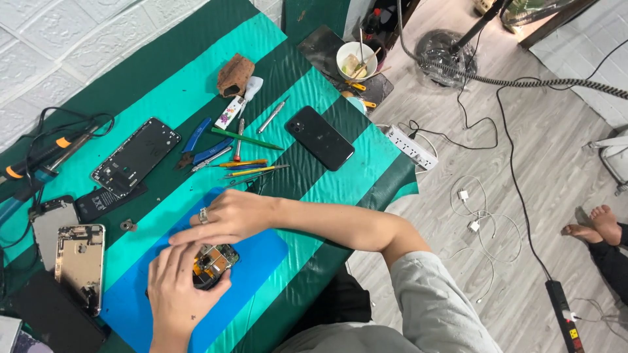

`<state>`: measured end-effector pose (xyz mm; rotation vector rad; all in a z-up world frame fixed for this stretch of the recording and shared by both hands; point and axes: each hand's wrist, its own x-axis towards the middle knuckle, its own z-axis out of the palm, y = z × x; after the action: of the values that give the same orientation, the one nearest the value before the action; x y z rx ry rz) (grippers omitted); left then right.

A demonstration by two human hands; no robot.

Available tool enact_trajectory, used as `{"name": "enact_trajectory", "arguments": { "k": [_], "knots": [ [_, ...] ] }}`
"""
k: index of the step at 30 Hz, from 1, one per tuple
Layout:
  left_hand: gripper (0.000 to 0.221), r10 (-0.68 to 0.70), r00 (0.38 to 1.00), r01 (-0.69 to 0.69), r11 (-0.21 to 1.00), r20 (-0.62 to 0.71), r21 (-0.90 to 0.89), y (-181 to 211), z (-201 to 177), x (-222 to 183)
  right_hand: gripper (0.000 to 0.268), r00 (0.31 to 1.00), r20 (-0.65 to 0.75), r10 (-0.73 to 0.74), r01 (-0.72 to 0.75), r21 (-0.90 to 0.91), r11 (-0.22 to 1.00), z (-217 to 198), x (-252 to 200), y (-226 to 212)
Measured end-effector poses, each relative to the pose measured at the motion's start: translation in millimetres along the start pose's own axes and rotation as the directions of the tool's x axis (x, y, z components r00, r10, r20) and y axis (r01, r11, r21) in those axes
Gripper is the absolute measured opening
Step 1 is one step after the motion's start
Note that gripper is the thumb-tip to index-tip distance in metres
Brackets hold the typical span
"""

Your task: Repairing a mobile phone by connecting internal ribbon cables and using a screwdriver on the motherboard.

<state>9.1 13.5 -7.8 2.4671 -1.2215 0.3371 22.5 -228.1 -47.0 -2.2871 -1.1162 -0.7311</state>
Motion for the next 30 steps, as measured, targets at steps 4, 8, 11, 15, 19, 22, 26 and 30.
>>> {"name": "enact_trajectory", "arguments": {
  "k": [4, 8, 11, 15, 19, 22, 26, 30],
  "knots": [
    [0.069, -0.050, 0.998, 0.052, 0.998, 0.042, -0.026, 2.4, -3.9, 1.0, 0.048, 0.999, 0.035, 0.035, -0.037, 0.073, 0.997, -0.5, -3.0, 3.4],
    [0.070, -0.091, 0.995, 0.093, 0.994, 0.039, -0.060, 5.8, -7.5, 1.9, 0.049, 0.991, 0.050, 0.128, -0.135, 0.176, 0.975, 1.3, -4.3, 2.3],
    [0.071, -0.097, 0.994, 0.099, 0.993, 0.040, -0.059, 2.0, -5.6, 4.0, 0.046, 0.994, 0.015, 0.111, -0.112, 0.152, 0.982, 0.7, -1.7, 2.1],
    [0.080, -0.120, 0.987, 0.127, 0.989, 0.109, -0.069, -5.4, -2.7, 7.4, 0.053, 0.993, -0.032, 0.116, -0.113, 0.076, 0.991, 6.1, -0.9, 2.8],
    [0.079, -0.089, 0.975, 0.107, 0.991, 0.204, -0.078, -15.5, -0.9, 12.7, 0.055, 0.987, -0.012, 0.160, -0.159, 0.079, 0.984, 6.7, -3.5, 6.3],
    [0.076, -0.060, 0.971, 0.079, 0.994, 0.230, -0.074, -19.8, 4.6, 14.0, 0.053, 0.988, -0.052, 0.143, -0.138, 0.088, 0.987, -1.2, 0.1, 3.6],
    [0.077, -0.078, 0.976, 0.106, 0.985, 0.202, -0.133, -23.4, 12.6, 9.5, 0.048, 0.995, 0.001, 0.103, -0.103, 0.088, 0.991, -4.1, 1.4, -1.3],
    [0.080, -0.045, 0.990, 0.068, 0.982, 0.133, -0.176, -19.1, 8.9, 9.5, 0.053, 0.998, 0.046, 0.041, -0.045, 0.100, 0.994, 9.8, -3.8, 1.4]
  ]
}}
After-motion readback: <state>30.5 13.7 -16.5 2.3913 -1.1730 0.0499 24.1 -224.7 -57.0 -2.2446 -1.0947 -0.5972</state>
